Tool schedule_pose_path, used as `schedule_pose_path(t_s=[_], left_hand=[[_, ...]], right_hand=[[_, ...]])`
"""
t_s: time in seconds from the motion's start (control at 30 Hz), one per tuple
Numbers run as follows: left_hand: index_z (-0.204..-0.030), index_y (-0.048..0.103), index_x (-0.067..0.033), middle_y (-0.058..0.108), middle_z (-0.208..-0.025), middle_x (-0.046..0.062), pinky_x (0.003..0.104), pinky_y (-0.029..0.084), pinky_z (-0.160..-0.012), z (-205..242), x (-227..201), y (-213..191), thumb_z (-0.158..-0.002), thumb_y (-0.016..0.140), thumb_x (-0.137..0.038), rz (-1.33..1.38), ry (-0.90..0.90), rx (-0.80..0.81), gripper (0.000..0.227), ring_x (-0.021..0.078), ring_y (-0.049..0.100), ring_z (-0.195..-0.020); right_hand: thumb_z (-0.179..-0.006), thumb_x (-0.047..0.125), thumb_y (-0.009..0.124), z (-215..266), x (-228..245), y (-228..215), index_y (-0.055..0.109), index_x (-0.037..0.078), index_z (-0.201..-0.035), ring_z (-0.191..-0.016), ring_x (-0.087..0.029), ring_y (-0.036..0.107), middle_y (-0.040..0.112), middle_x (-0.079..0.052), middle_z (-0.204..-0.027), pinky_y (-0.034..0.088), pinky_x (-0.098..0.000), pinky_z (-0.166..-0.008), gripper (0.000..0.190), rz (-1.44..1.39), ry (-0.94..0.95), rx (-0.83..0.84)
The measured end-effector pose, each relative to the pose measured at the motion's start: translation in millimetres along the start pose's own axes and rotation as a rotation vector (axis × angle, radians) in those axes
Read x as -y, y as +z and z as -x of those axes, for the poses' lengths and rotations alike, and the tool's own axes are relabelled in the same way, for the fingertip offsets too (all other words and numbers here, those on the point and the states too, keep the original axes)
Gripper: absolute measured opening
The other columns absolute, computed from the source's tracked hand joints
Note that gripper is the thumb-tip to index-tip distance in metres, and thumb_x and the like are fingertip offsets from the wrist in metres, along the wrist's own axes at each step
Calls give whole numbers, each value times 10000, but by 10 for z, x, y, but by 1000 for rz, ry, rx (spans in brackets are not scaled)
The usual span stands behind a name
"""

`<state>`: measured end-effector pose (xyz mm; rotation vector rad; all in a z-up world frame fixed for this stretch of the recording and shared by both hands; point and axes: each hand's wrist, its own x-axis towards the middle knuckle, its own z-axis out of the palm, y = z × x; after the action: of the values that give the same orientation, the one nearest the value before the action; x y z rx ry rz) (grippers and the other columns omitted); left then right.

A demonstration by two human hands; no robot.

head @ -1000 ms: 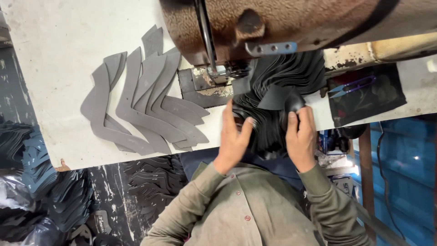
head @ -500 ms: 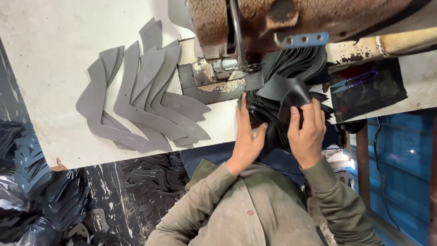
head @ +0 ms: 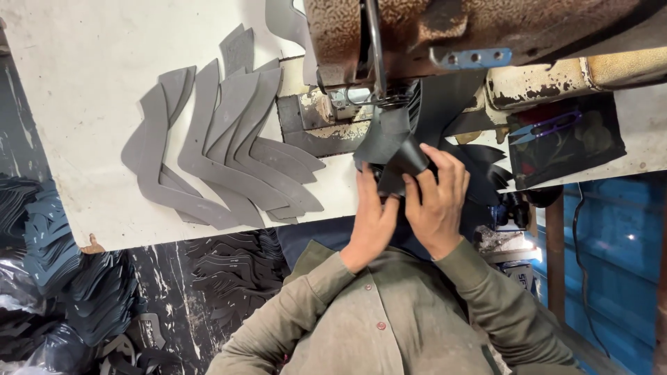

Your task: Stitching together pre-cut components of a shoe upper using an industrial sewing machine.

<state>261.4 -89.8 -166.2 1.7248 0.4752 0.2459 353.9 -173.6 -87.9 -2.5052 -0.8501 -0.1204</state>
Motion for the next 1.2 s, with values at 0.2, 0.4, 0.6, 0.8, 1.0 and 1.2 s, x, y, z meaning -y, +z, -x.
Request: schedule_pose_path(t_s=[0.2,0.4,0.6,0.8,1.0,1.2], left_hand=[[-1624,90,23,361,-1543,251,353,572,-865,-118,-286,-112,-967,631,-119,183,-278,166,862,301,656,-1021],[-1478,497,-79,444,-1614,144,354,580,-950,-172,-341,-973,-935,680,-58,-161,8,-143,573,296,640,-1262],[-1463,540,-23,512,-1465,159,500,329,-1165,-447,274,-2075,-997,728,-190,-883,41,-398,529,360,406,-1418],[-1456,527,-6,474,-1396,170,516,334,-1146,-402,463,-2197,-993,739,-288,-989,-105,-380,581,362,392,-1370],[-1475,538,33,490,-1380,217,509,361,-1081,-440,748,-2492,-1048,752,-290,-1018,-66,-450,577,378,417,-1296],[-1296,621,11,528,-1200,184,470,424,-985,-576,319,-2748,-926,820,-273,-893,-208,-375,507,363,465,-1179]], right_hand=[[-1035,79,673,-83,-139,-137,615,6,-1234,-1317,-358,522,554,-127,-1440,386,-481,-1096,220,-106,111,92],[-1000,105,703,169,-124,346,608,-10,-1136,-1452,-459,394,469,-161,-1498,305,-592,-1188,202,65,-40,-82],[-965,91,725,74,49,236,601,23,-1029,-1507,-486,338,481,-154,-1500,269,-624,-1214,155,-76,47,-3],[-968,45,768,148,153,-251,670,-9,-1020,-997,-312,657,676,-114,-1046,513,-414,-878,123,-330,139,-46],[-940,108,711,-75,111,-13,721,-25,-1012,-691,-50,671,745,-30,-788,551,-239,-572,152,-685,570,336],[-952,117,718,-128,152,-156,706,-44,-968,-690,-49,637,721,-58,-748,501,-248,-587,162,-691,406,557]])
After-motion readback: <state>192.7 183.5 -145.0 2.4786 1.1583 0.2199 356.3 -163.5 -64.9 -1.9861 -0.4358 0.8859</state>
